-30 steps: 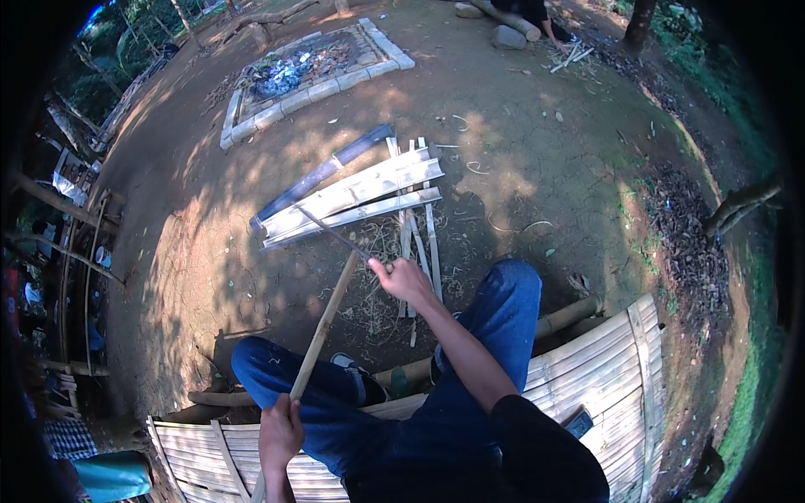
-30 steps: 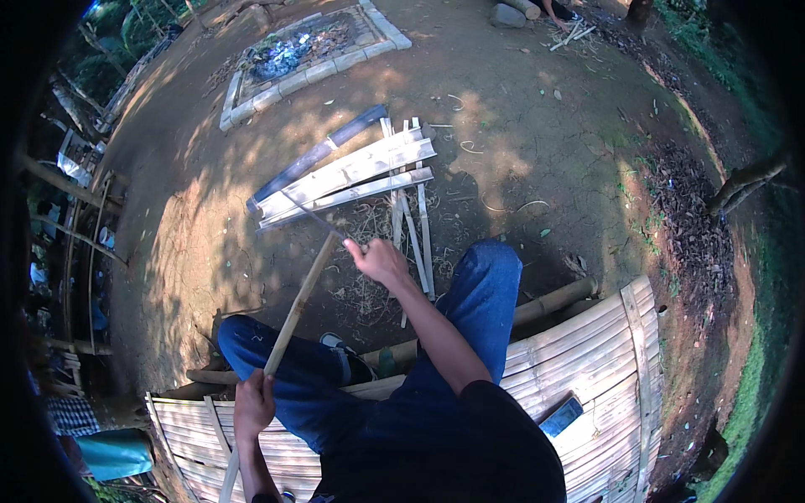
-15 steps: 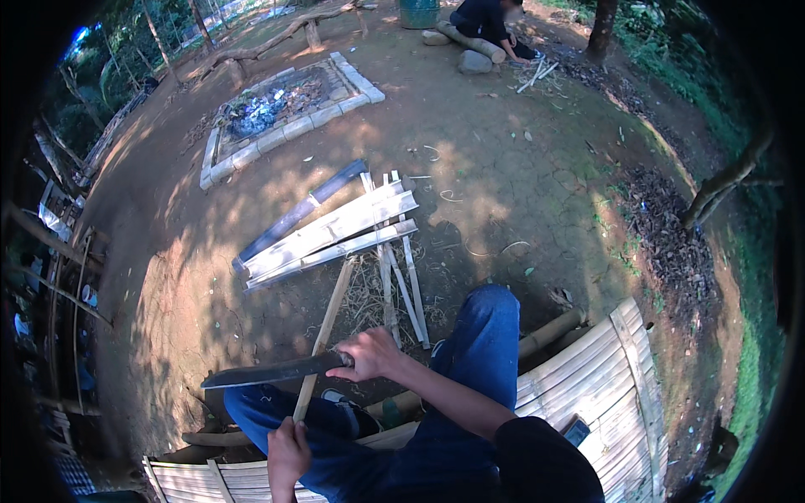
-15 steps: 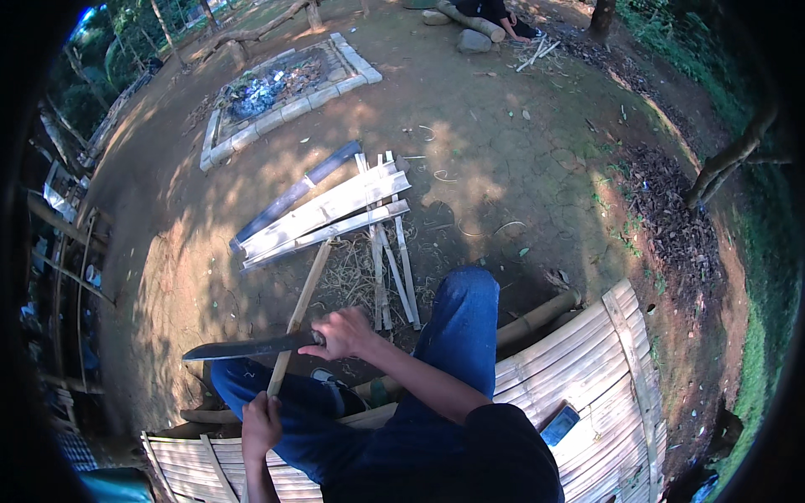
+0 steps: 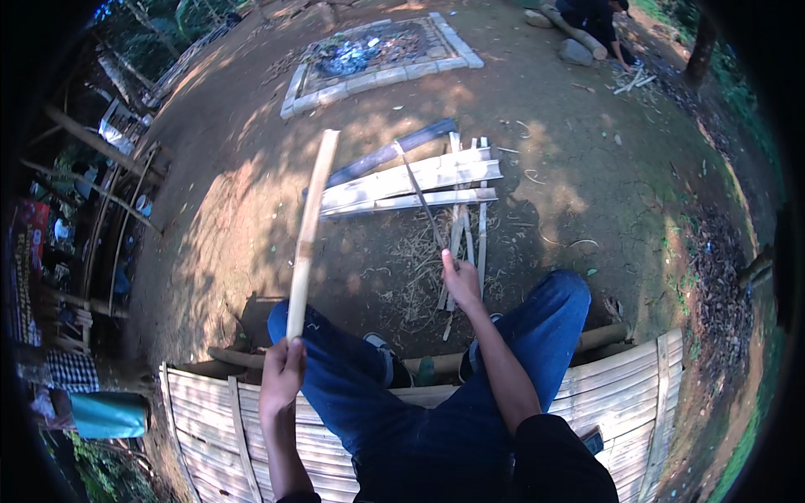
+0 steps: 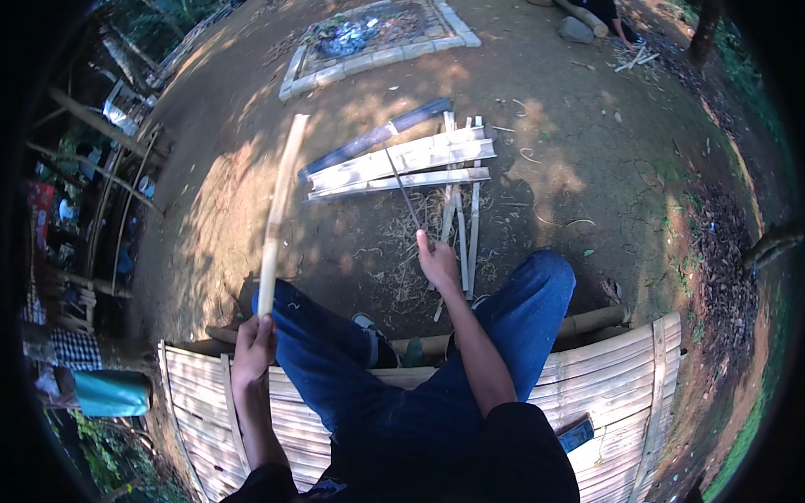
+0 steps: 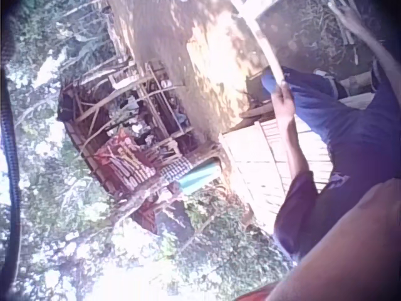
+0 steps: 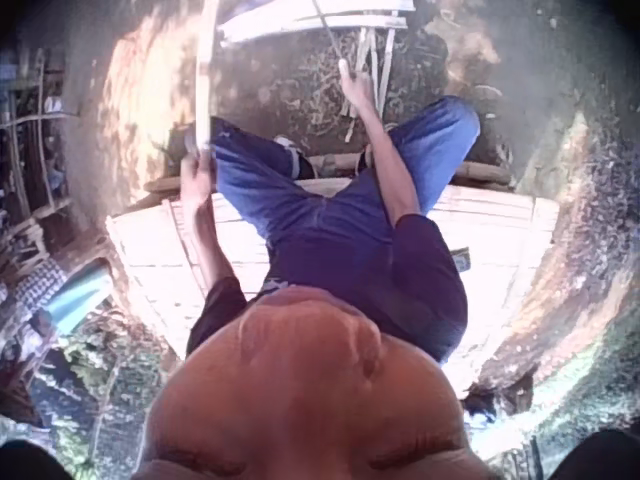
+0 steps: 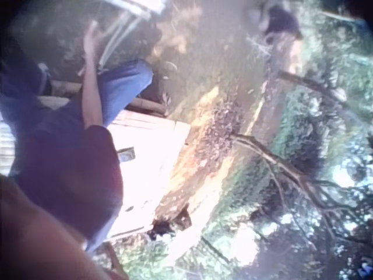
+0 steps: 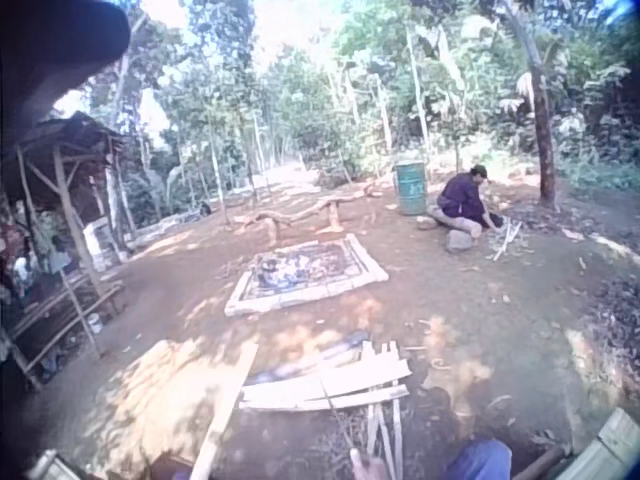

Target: The person uses a large knife to shave a thin strip of wood, holding the strip with one hand and running the blade along its length multiple times.

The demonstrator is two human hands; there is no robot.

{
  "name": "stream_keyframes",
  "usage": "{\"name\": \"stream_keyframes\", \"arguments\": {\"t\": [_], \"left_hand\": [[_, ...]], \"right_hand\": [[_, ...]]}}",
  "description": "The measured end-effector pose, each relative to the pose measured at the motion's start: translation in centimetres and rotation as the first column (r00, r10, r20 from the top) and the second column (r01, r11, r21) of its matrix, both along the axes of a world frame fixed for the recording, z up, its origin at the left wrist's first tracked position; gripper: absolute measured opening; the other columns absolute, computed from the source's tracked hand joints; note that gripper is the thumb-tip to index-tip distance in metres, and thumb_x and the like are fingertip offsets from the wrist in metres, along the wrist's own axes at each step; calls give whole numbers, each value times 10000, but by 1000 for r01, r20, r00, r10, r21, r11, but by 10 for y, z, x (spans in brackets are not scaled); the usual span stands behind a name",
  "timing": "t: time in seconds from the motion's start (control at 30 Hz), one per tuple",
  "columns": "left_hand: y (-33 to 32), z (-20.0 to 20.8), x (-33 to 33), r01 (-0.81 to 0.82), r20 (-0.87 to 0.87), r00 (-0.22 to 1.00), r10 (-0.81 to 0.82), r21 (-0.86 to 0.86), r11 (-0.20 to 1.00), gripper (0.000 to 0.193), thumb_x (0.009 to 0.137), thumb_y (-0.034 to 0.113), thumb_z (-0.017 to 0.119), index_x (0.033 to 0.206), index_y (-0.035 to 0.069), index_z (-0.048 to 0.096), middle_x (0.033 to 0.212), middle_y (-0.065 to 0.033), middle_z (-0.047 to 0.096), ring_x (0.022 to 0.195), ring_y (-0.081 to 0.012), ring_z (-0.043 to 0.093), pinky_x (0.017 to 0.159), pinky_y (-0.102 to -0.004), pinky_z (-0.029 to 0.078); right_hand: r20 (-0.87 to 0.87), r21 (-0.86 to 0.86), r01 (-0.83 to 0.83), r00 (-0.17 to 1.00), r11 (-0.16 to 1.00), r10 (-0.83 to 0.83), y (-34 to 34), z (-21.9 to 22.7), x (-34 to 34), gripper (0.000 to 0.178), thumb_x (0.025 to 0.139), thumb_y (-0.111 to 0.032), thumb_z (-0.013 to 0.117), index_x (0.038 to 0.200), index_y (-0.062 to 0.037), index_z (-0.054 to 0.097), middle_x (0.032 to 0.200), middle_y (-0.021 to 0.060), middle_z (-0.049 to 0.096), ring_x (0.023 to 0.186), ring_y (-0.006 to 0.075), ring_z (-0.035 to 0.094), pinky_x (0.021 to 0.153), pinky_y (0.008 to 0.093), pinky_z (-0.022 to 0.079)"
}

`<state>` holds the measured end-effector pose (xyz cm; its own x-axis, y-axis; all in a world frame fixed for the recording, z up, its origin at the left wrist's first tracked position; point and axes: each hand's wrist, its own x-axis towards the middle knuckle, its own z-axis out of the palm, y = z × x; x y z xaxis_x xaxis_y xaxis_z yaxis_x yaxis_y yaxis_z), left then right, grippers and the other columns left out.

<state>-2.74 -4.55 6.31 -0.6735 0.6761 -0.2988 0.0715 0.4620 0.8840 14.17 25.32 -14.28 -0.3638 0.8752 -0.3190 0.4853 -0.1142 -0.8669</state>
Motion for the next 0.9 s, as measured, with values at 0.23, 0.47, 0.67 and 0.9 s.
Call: {"name": "stream_keyframes", "arguments": {"t": [0.23, 0.47, 0.67, 0.9], "left_hand": [[24, -24, 13, 47, 252, 967, -19, -104, 993, 464, 1058, 374, 430, 731, 54, 509, 533, 40, 404, 416, -53, 353, 401, -238, 275], [48, -44, 37, 95, 86, 993, -79, -199, 975, 535, 1046, 398, 441, 685, 18, 543, 496, -11, 456, 460, -90, 436, 458, -293, 351], [50, -46, 47, 172, -194, 957, -216, -222, 960, 519, 1050, 367, 431, 785, -57, 573, 566, -143, 502, 541, -168, 477, 546, -366, 403], [33, -26, 33, 164, -344, 902, -262, -290, 943, 506, 1065, 314, 399, 751, -61, 526, 557, -172, 443, 523, -204, 398, 522, -408, 361]], "right_hand": [[-544, 210, -47, 825, 977, 157, -37, 36, -4, 425, 966, -367, 577, 762, 3, 614, 520, 35, 513, 486, 142, 518, 502, 319, 397], [-355, 589, -181, 817, 787, 454, -66, 70, 4, 471, 861, -472, 674, 800, -5, 655, 525, 80, 539, 477, 266, 588, 482, 373, 443], [-127, 899, -111, 860, 424, 494, -69, 76, -3, 637, 763, -686, 675, 614, -80, 545, 490, 28, 474, 423, 233, 535, 417, 346, 409], [-43, 738, -213, 932, 640, 359, -29, 35, 8, 578, 772, -626, 703, 603, -89, 573, 508, 51, 560, 451, 257, 597, 436, 375, 464]]}}
